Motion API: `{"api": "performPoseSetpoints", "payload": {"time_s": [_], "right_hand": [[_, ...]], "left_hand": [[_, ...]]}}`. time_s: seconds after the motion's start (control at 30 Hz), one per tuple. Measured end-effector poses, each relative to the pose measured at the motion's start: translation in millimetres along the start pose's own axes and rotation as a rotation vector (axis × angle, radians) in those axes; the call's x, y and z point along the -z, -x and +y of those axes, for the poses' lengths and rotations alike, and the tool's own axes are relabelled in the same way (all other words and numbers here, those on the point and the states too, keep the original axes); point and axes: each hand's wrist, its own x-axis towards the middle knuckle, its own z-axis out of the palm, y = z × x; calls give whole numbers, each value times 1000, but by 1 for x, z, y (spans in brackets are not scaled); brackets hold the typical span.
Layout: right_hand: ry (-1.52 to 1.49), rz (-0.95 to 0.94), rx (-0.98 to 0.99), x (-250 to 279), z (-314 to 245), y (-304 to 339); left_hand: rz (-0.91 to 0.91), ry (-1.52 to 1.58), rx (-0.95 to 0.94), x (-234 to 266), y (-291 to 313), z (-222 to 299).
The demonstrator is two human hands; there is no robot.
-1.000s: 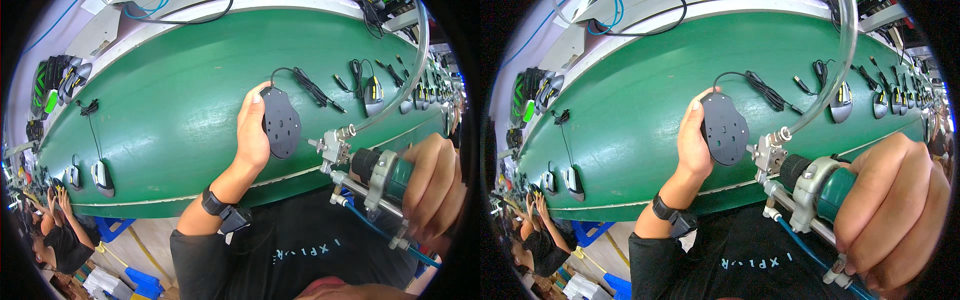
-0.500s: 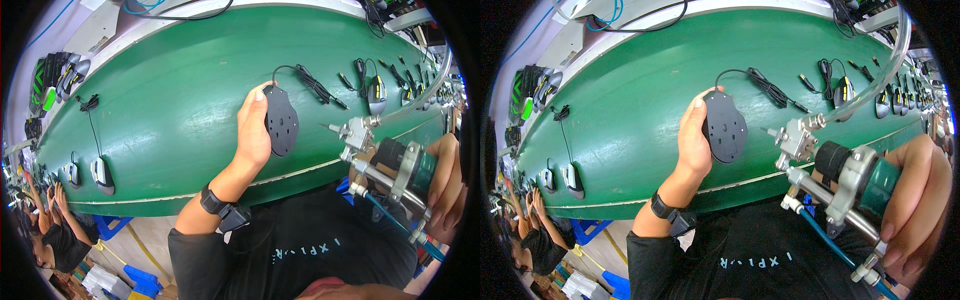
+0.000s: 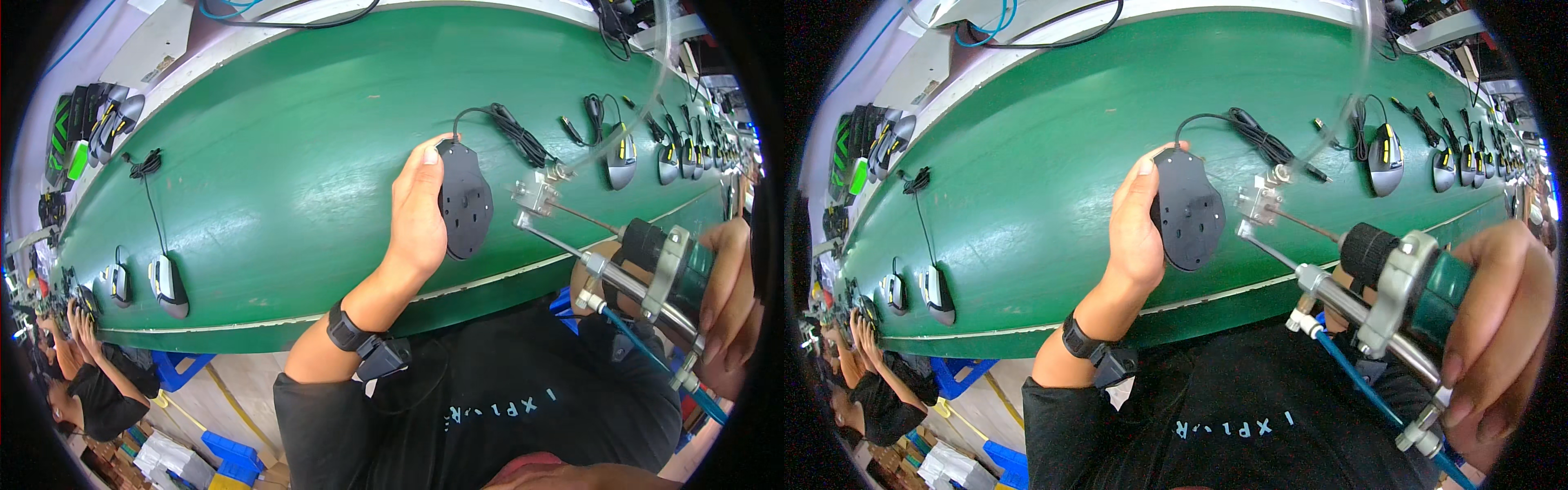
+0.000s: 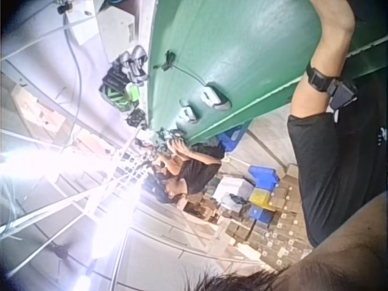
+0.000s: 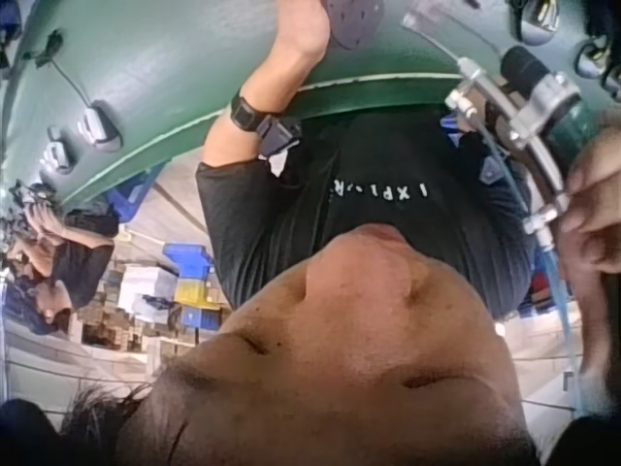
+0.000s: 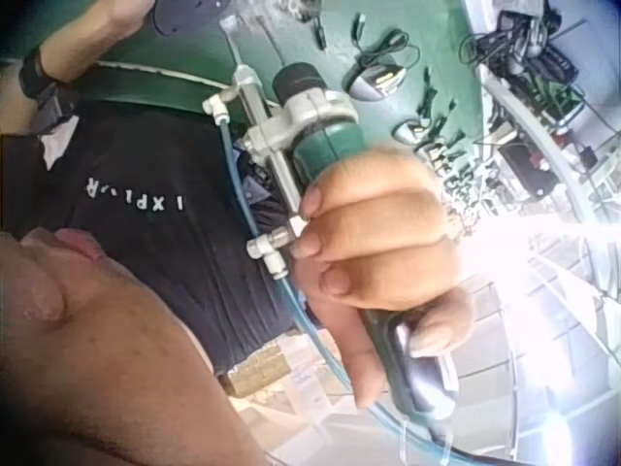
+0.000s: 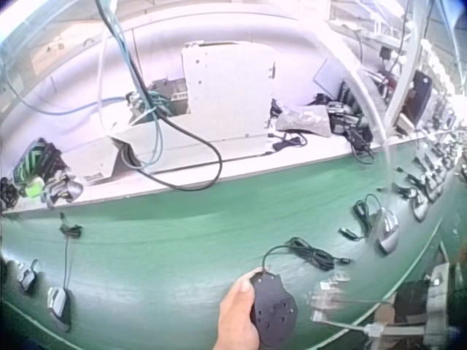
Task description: The recorder uses an electric screwdriver to fasten components of computer mice on a factory assembly line.
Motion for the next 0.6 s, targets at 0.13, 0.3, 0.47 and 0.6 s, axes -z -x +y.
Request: {"api": "performPoseSetpoints", "payload": {"time_s": [0.13,0.3,0.47,0.6], "right_hand": [[-141,37,221,-10,80,3],[-413,218,598,-43,106,-71],[-306,283,305,-48,68,-22],[-286,305,548,-51,102,-51]], "left_hand": [[111,-101,11,29,12,-9],[33,-21,16,5,5,0],[41,10,27,1,10,3],[30,-9,30,0,14,2]]}}
